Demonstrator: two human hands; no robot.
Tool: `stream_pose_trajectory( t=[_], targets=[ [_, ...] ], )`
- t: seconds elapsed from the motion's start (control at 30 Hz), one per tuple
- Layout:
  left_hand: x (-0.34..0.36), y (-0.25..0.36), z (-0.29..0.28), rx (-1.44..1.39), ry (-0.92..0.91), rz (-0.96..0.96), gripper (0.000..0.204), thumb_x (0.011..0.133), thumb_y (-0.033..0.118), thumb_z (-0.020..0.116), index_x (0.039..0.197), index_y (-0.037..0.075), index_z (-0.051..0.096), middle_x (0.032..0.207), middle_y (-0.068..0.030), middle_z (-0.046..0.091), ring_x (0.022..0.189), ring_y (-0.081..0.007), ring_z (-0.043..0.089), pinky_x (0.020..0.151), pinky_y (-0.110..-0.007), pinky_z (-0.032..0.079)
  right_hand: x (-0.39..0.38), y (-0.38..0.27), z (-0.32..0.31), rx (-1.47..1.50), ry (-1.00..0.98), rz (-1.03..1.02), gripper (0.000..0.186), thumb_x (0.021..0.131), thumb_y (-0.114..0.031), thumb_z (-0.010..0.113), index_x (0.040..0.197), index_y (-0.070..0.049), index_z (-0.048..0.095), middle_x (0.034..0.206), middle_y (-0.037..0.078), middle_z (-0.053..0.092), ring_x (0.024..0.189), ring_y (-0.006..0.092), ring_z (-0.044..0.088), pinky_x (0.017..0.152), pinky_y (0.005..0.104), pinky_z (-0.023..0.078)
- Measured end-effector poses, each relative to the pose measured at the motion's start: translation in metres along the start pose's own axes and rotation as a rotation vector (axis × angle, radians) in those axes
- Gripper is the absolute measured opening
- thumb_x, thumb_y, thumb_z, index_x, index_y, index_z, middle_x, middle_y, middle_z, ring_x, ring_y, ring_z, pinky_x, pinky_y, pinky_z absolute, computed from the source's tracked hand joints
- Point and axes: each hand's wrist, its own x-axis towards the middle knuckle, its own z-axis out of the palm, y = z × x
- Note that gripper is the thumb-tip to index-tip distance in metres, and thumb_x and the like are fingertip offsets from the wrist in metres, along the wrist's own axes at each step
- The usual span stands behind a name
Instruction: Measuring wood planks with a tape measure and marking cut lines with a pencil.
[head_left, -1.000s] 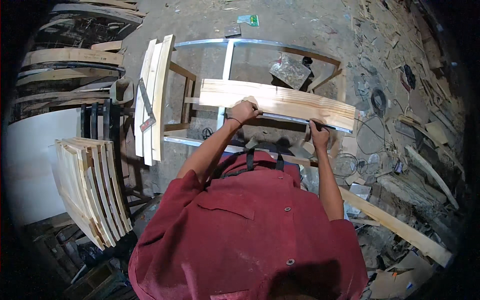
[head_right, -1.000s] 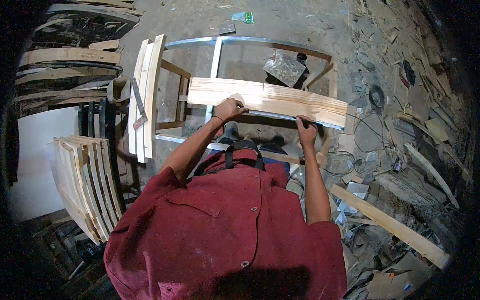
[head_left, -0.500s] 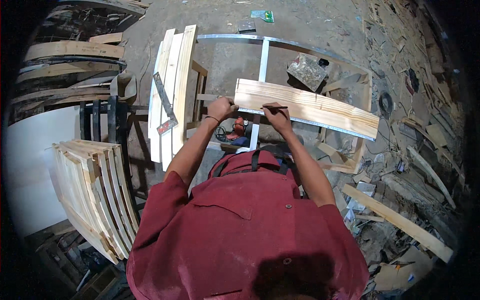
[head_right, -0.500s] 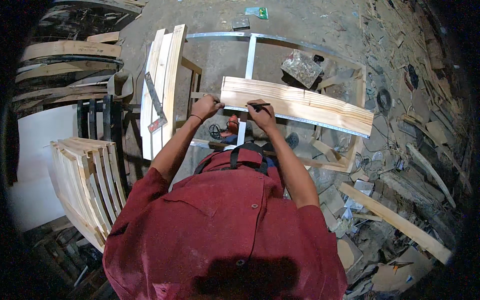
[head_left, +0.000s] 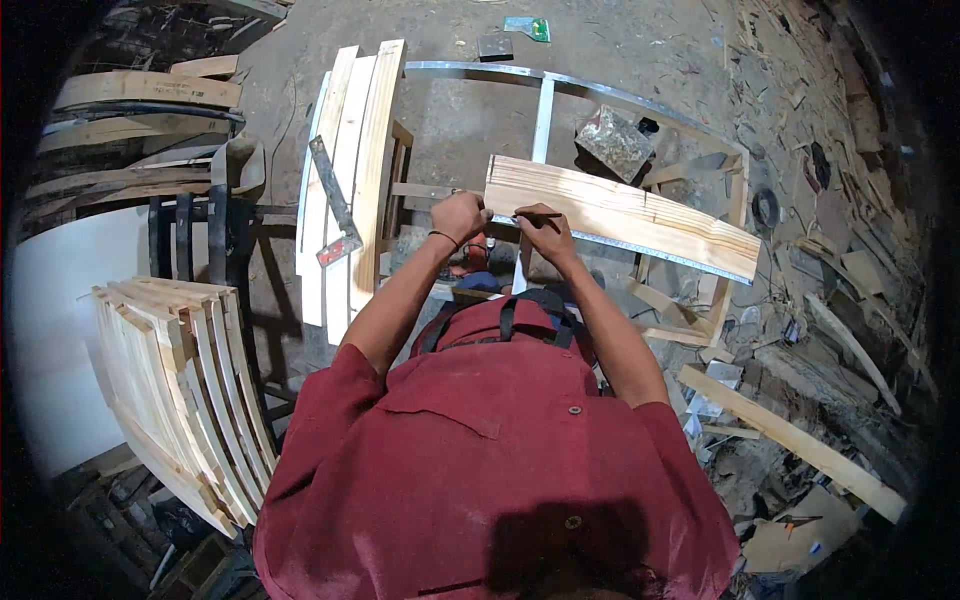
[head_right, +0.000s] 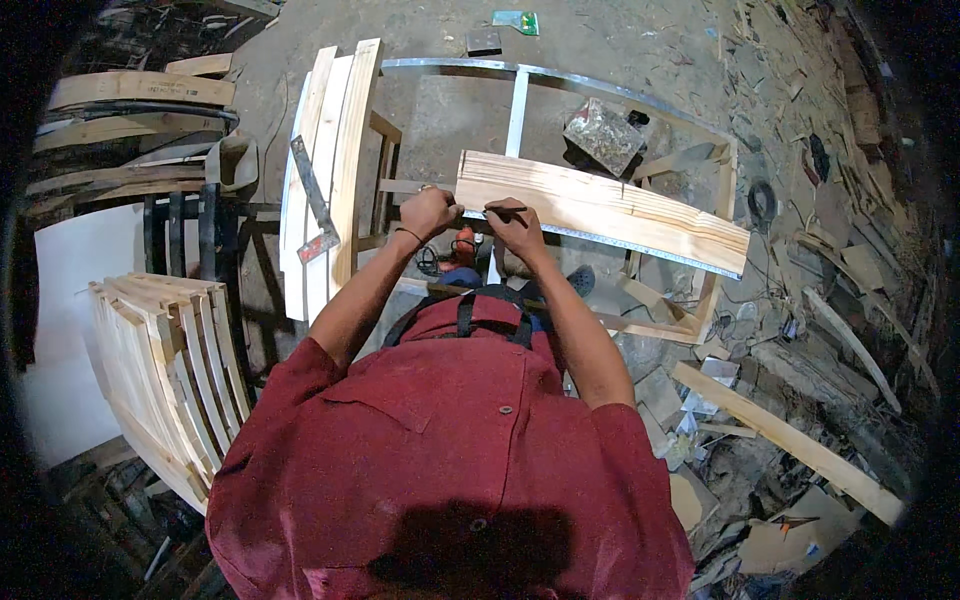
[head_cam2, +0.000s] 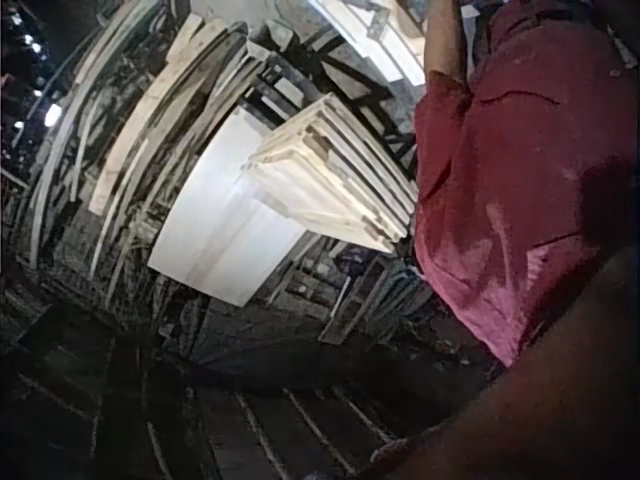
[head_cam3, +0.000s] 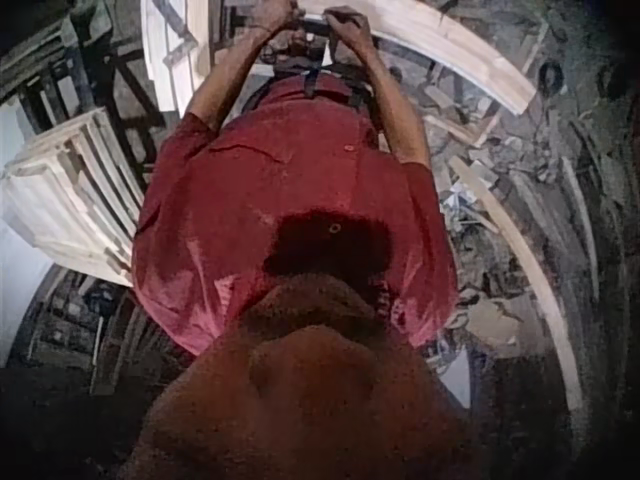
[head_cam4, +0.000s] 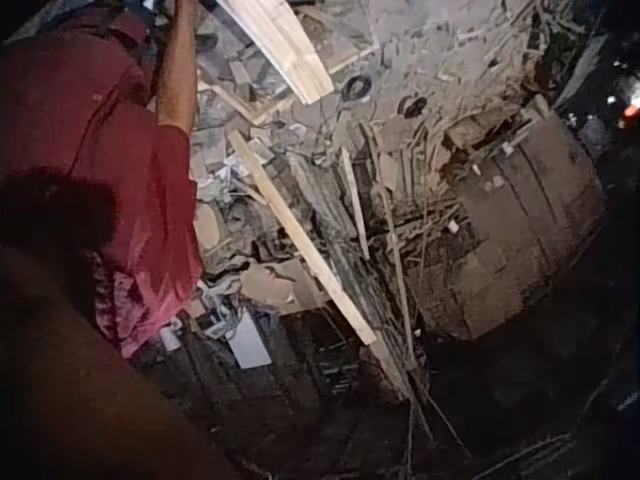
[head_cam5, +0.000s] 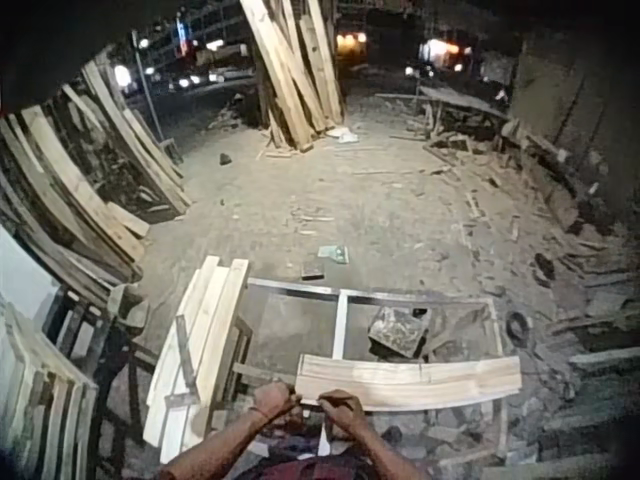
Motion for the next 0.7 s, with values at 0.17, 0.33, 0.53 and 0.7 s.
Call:
stream_pose_trajectory(
  t=[0.17, 0.33, 0.53, 0.7],
  targets=[
    [0.001, 0.000, -0.002, -0.011, -0.032, 0.000, 0.035, 0.086, 0.046, 0.071, 0.104, 0.017, 0.080, 0.098, -0.0153, 0.076, 0.093, -0.0355, 0.074, 0.081, -0.047, 0.058, -0.001, -0.008, -0.001, -0.040, 0.001, 0.042, 0.023, 0.092, -0.019, 0.070, 0.106, -0.001, 0.075, 0.103, 0.013, 0.075, 0.097, 0.0239, 0.072, 0.086, 0.0346, 0.055],
    [0.000, 0.001, -0.003, -0.011, -0.037, 0.003, 0.035, 0.085, 0.045, 0.071, 0.105, 0.017, 0.079, 0.098, -0.0156, 0.076, 0.094, -0.0359, 0.074, 0.082, -0.047, 0.058, -0.001, -0.005, 0.001, -0.024, 0.030, 0.028, 0.024, 0.092, -0.021, 0.070, 0.106, -0.001, 0.076, 0.103, 0.013, 0.075, 0.094, 0.0239, 0.073, 0.085, 0.0348, 0.056],
    [0.001, 0.001, -0.005, -0.030, -0.070, -0.030, 0.037, 0.086, 0.045, 0.071, 0.108, 0.017, 0.079, 0.101, -0.0159, 0.076, 0.095, -0.0357, 0.073, 0.083, -0.048, 0.058, 0.000, -0.005, 0.002, -0.012, 0.008, 0.029, 0.024, 0.092, -0.020, 0.070, 0.105, -0.001, 0.076, 0.101, 0.013, 0.076, 0.092, 0.0231, 0.073, 0.083, 0.0335, 0.056],
    [0.006, 0.002, 0.001, -0.005, -0.065, -0.006, 0.039, 0.086, 0.048, 0.069, 0.109, 0.017, 0.078, 0.103, -0.0168, 0.075, 0.098, -0.0362, 0.073, 0.084, -0.049, 0.057, -0.004, -0.006, -0.002, 0.024, 0.049, 0.037, 0.023, 0.093, -0.019, 0.069, 0.105, -0.001, 0.075, 0.099, 0.013, 0.075, 0.091, 0.0226, 0.072, 0.082, 0.0337, 0.055]
  ],
)
